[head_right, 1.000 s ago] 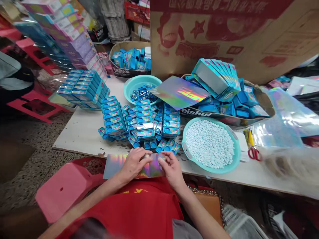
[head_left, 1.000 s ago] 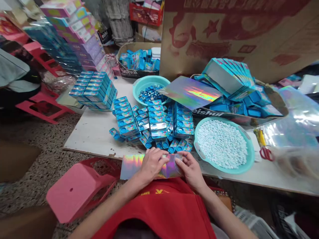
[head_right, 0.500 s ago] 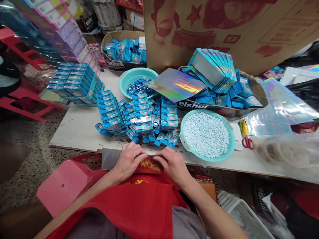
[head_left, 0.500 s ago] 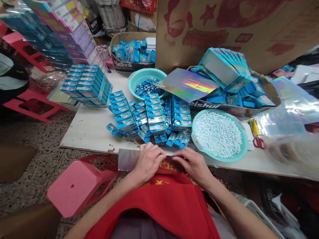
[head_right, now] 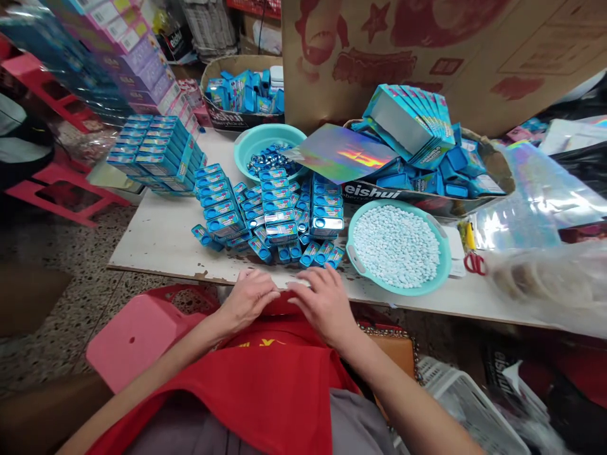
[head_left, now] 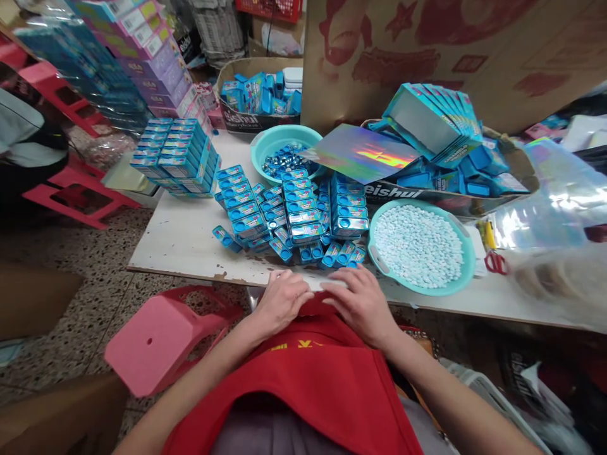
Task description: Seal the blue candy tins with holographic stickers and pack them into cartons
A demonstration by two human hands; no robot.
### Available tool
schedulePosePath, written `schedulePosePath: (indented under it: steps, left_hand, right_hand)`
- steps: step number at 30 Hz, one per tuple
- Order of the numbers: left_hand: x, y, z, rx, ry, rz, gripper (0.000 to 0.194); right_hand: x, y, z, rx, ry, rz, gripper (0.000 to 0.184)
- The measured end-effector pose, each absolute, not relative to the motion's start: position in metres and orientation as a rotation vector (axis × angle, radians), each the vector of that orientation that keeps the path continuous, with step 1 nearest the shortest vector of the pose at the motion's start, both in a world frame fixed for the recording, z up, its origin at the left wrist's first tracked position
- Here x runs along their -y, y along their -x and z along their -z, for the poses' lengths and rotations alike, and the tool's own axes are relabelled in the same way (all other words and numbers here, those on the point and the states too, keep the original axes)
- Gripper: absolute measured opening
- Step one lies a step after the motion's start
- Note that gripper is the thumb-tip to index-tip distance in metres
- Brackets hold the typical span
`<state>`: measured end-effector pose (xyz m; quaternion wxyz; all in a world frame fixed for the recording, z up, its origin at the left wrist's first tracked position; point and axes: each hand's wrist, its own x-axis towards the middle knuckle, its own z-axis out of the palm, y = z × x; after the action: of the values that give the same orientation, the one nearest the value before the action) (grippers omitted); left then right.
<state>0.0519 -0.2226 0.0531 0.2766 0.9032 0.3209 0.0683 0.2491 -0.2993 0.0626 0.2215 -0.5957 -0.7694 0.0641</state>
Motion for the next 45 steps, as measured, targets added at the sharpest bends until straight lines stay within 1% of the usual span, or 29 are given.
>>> schedulePosePath:
  steps: [3,5,8,13,15,19,21,24,27,31,36,38,40,42,45]
  left_hand:
    - [0.221,-0.051,-0.051,-0.858,-2.376,-0.202,0.027]
    - [0.218,-0.048,-0.047,-0.831,-2.357,-0.274,0.024]
    - [0.213,-0.043,-0.038,-0.758,-2.454,-0.308,0.027]
    - [0.203,-0.044,-0.028,-0.74,-2.559,-0.155,0.037]
    - [0.199,-0.05,-0.027,-0.704,-2.497,-0.071,0.039]
    - [0.19,-0.065,-0.029,-0.674,-2.373,0.026,0.039]
    - [0.185,-0.07,-0.029,-0.707,-2.338,0.022,0.033]
    - [0.177,-0.068,-0.025,-0.788,-2.312,-0.012,0.025]
    - [0.169,-0.063,-0.018,-0.775,-2.369,0.037,0.028]
    - [0.16,-0.064,-0.012,-0.691,-2.397,0.145,0.038]
    - [0.147,-0.073,-0.01,-0.661,-2.216,0.104,0.041]
    - [0.142,-0.074,-0.009,-0.667,-2.172,0.073,0.04]
    - [0.139,-0.071,-0.007,-0.703,-2.114,0.028,0.031]
    - [0.137,-0.066,-0.004,-0.784,-2.036,-0.048,0.023]
    - [0.137,-0.059,0.001,-0.89,-1.948,-0.12,0.022]
  right_hand:
    - [0.297,-0.238,-0.056,2.182,1.639,-0.184,0.021]
    - [0.295,-0.239,-0.051,2.161,1.679,-0.265,0.023]
    - [0.291,-0.248,-0.047,2.114,1.715,-0.445,0.025]
    - [0.284,-0.261,-0.047,2.12,1.755,-0.632,0.026]
    - [0.281,-0.263,-0.046,2.139,1.781,-0.625,0.025]
    - [0.275,-0.262,-0.042,2.207,1.762,-0.499,0.016]
    - [0.27,-0.261,-0.038,2.247,1.755,-0.486,0.015]
    - [0.26,-0.266,-0.031,2.212,1.804,-0.559,0.019]
    - [0.252,-0.277,-0.025,2.174,1.809,-0.652,0.02]
    - [0.246,-0.29,-0.023,2.2,1.825,-0.713,0.021]
    - [0.236,-0.285,-0.022,2.254,1.799,-0.589,0.017]
    - [0.229,-0.278,-0.019,2.268,1.727,-0.622,0.018]
    - [0.221,-0.272,-0.015,2.256,1.701,-0.717,0.019]
    - [0.214,-0.271,-0.011,2.211,1.72,-0.781,0.024]
    - [0.206,-0.274,-0.007,2.18,1.699,-0.802,0.028]
